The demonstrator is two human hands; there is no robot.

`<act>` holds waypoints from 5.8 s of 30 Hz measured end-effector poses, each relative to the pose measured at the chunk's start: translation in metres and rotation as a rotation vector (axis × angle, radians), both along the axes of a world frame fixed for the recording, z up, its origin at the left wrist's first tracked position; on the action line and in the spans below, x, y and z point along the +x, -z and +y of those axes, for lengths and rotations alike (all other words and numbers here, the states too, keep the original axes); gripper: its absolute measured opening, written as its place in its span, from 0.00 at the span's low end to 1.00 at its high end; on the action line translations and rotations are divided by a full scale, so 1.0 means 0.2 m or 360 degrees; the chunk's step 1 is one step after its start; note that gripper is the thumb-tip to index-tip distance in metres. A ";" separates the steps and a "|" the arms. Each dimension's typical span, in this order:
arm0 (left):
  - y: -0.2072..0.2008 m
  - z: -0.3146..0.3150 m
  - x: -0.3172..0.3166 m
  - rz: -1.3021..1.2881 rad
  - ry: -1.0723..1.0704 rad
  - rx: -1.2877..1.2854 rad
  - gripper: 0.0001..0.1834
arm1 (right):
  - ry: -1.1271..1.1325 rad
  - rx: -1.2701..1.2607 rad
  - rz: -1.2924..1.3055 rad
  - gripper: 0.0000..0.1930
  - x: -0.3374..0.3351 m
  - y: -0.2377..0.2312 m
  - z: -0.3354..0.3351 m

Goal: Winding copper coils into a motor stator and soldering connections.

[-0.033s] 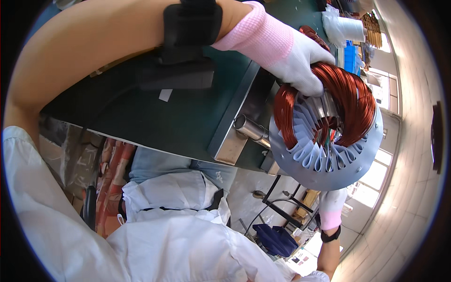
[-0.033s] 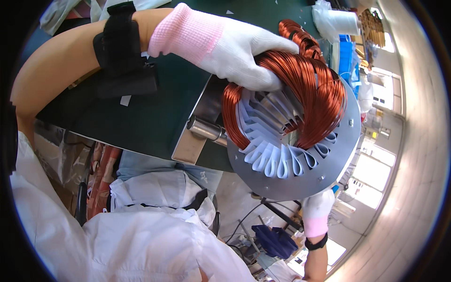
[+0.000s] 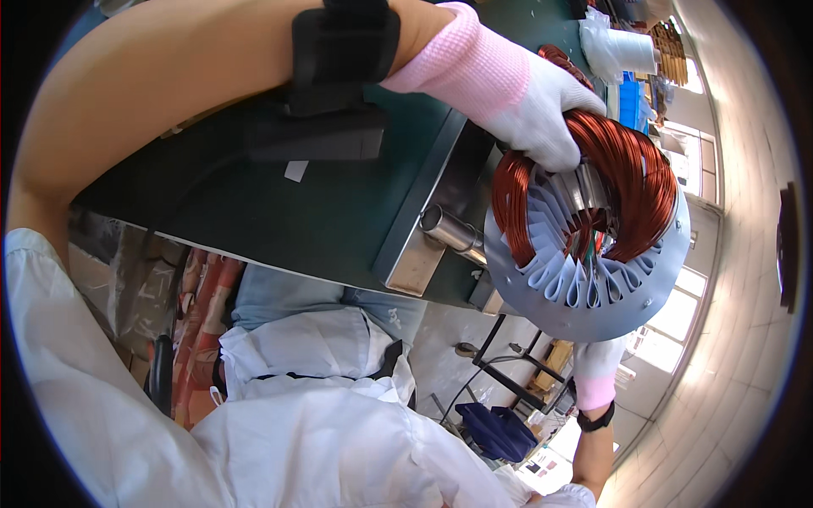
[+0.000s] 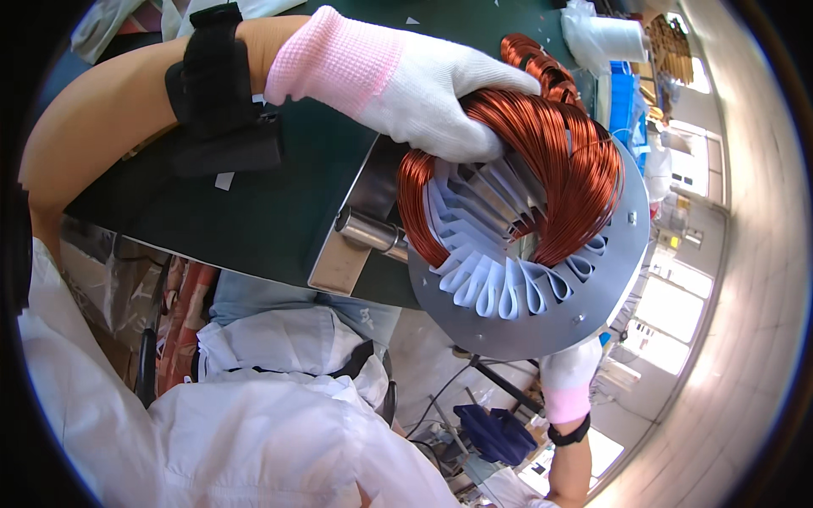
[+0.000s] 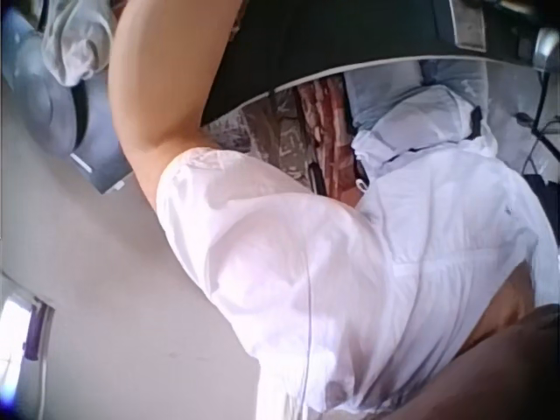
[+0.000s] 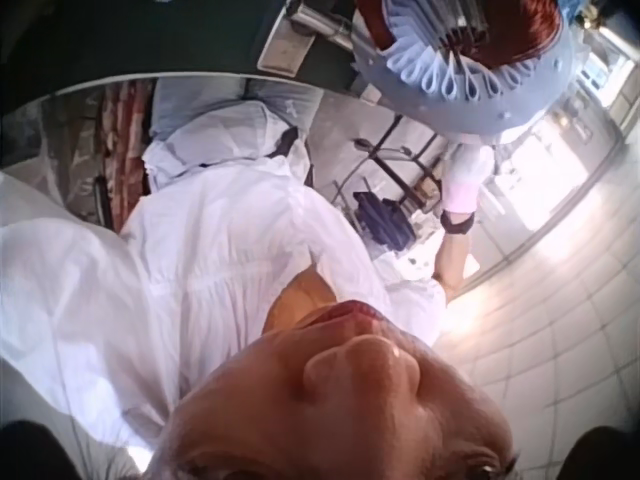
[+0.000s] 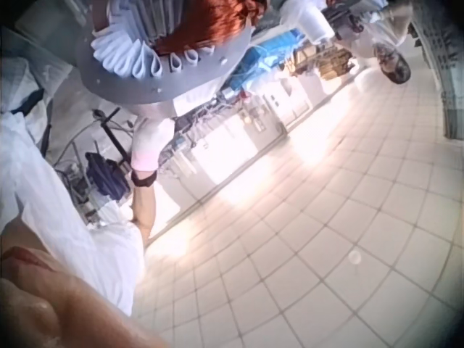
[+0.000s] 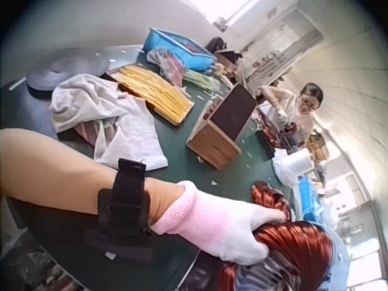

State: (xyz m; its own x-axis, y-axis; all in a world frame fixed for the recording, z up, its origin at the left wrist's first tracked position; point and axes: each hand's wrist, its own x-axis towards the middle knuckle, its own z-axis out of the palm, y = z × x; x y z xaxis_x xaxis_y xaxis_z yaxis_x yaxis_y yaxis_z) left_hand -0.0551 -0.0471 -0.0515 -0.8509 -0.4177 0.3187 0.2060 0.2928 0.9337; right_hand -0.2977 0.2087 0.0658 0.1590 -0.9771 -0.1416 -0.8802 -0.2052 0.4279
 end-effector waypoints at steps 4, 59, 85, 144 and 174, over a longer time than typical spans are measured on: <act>0.04 0.06 0.00 -0.0083 -0.0144 0.0125 0.36 | -0.0233 0.0116 -0.0074 0.09 0.03 0.11 -0.15; 0.10 0.55 0.26 -0.0450 -0.1048 0.0229 0.23 | 0.0573 -0.0445 -0.1870 0.12 0.17 0.51 -0.14; -0.16 0.37 0.36 -0.0734 -0.1044 -0.0126 0.22 | 0.0435 -0.0283 -0.2509 0.15 0.14 0.58 -0.42; -0.14 0.97 0.08 -0.0270 -0.0706 -0.0839 0.10 | 0.0652 -0.1056 -0.1735 0.14 -1.13 0.45 -0.75; 0.05 0.92 0.07 0.0209 -0.1645 -0.0423 0.39 | 0.0044 -0.0265 -0.2389 0.11 0.13 0.56 -0.42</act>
State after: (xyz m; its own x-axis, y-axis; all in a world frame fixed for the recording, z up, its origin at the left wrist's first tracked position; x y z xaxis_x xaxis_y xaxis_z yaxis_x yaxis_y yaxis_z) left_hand -0.0416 0.1373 -0.0615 -0.0778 -0.8190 0.5684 -0.1636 0.5729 0.8031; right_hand -0.2725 0.1246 -0.0454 0.0332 -0.9701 0.2406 -0.5116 -0.2232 -0.8297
